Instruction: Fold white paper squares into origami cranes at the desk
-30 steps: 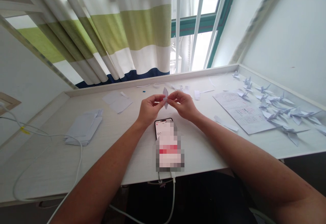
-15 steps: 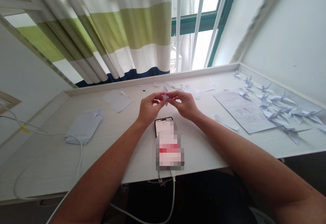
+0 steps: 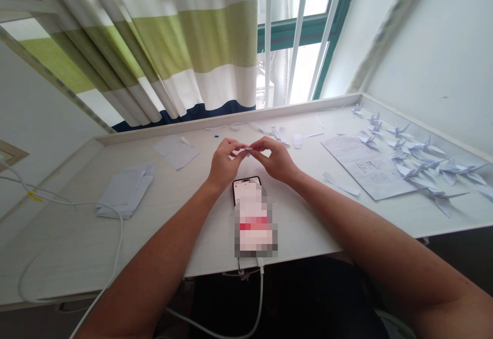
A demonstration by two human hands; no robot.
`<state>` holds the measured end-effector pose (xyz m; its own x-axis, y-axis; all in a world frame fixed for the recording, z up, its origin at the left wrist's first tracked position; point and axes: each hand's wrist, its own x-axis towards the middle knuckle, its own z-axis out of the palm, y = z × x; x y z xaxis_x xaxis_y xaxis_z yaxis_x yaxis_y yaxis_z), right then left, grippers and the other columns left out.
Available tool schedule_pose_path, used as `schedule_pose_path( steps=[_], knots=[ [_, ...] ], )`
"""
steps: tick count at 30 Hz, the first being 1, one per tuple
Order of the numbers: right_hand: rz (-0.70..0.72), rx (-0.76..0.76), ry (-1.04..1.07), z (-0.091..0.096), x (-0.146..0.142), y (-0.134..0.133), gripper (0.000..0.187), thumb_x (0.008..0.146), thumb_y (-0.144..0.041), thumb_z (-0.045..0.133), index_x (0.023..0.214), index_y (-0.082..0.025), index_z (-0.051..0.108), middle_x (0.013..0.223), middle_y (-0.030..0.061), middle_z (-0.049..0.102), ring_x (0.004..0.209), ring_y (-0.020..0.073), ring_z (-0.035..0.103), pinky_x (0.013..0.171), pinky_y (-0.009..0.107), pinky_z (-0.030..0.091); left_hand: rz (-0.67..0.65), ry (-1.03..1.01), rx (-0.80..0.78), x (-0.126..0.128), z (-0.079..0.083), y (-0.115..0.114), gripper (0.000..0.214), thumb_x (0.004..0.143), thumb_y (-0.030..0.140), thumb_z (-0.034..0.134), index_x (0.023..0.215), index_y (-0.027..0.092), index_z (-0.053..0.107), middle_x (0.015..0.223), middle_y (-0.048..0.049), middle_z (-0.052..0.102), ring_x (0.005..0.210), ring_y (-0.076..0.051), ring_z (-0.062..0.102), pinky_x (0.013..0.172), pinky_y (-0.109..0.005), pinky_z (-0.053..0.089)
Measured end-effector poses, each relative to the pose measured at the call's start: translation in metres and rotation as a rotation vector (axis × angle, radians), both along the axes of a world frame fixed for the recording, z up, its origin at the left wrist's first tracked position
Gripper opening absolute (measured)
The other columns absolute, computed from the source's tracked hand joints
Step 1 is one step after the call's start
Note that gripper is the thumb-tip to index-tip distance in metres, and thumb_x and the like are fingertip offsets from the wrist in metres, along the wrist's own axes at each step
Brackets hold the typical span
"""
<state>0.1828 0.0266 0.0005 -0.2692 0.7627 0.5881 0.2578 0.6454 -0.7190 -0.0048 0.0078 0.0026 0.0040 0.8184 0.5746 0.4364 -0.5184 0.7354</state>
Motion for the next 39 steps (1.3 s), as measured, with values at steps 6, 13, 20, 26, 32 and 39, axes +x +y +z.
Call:
schedule_pose_path(
  steps=[6,13,20,26,32,39],
  knots=[
    [-0.084,0.148,-0.097,-0.003,0.002,0.004,0.016,0.104,-0.033,0.064,0.097,-0.024,0.074,0.094,0.0069,0.071,0.091,0.0245,0.066,0.084,0.042,0.055,-0.051,-0.138,-0.155,0.005,0.002,-0.005,0.021,0.086,0.040,0.084,0.100,0.024,0.084,0.091,-0.0060,0.080,0.077,-0.019,0.069,0.066,-0.031,0.053],
    [-0.043,0.241,-0.121,0.005,0.002,-0.003,0.014,0.104,-0.027,0.062,0.101,-0.026,0.076,0.094,0.0057,0.072,0.093,0.0244,0.065,0.088,0.043,0.054,-0.164,-0.502,-0.313,0.010,0.004,-0.004,0.036,0.076,0.046,0.092,0.097,0.019,0.082,0.088,-0.0066,0.082,0.083,-0.018,0.074,0.078,-0.033,0.058],
    [0.076,-0.185,0.125,0.001,-0.001,0.000,0.033,0.098,-0.052,0.069,0.095,-0.020,0.074,0.089,0.0064,0.078,0.081,0.0205,0.071,0.078,0.038,0.059,-0.237,-0.604,-0.403,0.006,0.000,0.001,0.050,0.065,0.044,0.099,0.098,0.022,0.069,0.085,-0.0027,0.081,0.082,-0.017,0.074,0.082,-0.034,0.056],
    [0.139,-0.269,0.264,-0.002,-0.003,0.003,0.048,0.083,-0.069,0.081,0.087,-0.020,0.078,0.084,0.0056,0.079,0.077,0.0192,0.071,0.073,0.036,0.059,-0.238,-0.587,-0.423,0.009,-0.001,-0.002,0.049,0.067,0.048,0.098,0.093,0.022,0.065,0.084,-0.0025,0.080,0.082,-0.018,0.075,0.082,-0.035,0.058],
    [0.122,-0.302,0.302,-0.001,-0.004,0.002,0.047,0.078,-0.068,0.086,0.084,-0.021,0.080,0.084,0.0057,0.080,0.078,0.0191,0.071,0.074,0.036,0.061,-0.149,-0.514,-0.303,0.013,-0.003,-0.003,0.042,0.073,0.046,0.094,0.087,0.022,0.062,0.080,0.0002,0.075,0.080,-0.017,0.074,0.078,-0.033,0.058],
    [0.117,-0.361,0.372,0.000,-0.006,0.001,0.045,0.076,-0.063,0.089,0.085,-0.021,0.080,0.088,0.0057,0.080,0.082,0.0192,0.071,0.074,0.036,0.064,-0.055,-0.337,-0.142,0.017,0.002,-0.010,0.021,0.085,0.040,0.084,0.091,0.021,0.077,0.091,-0.0046,0.079,0.088,-0.020,0.075,0.081,-0.034,0.061]
  ],
)
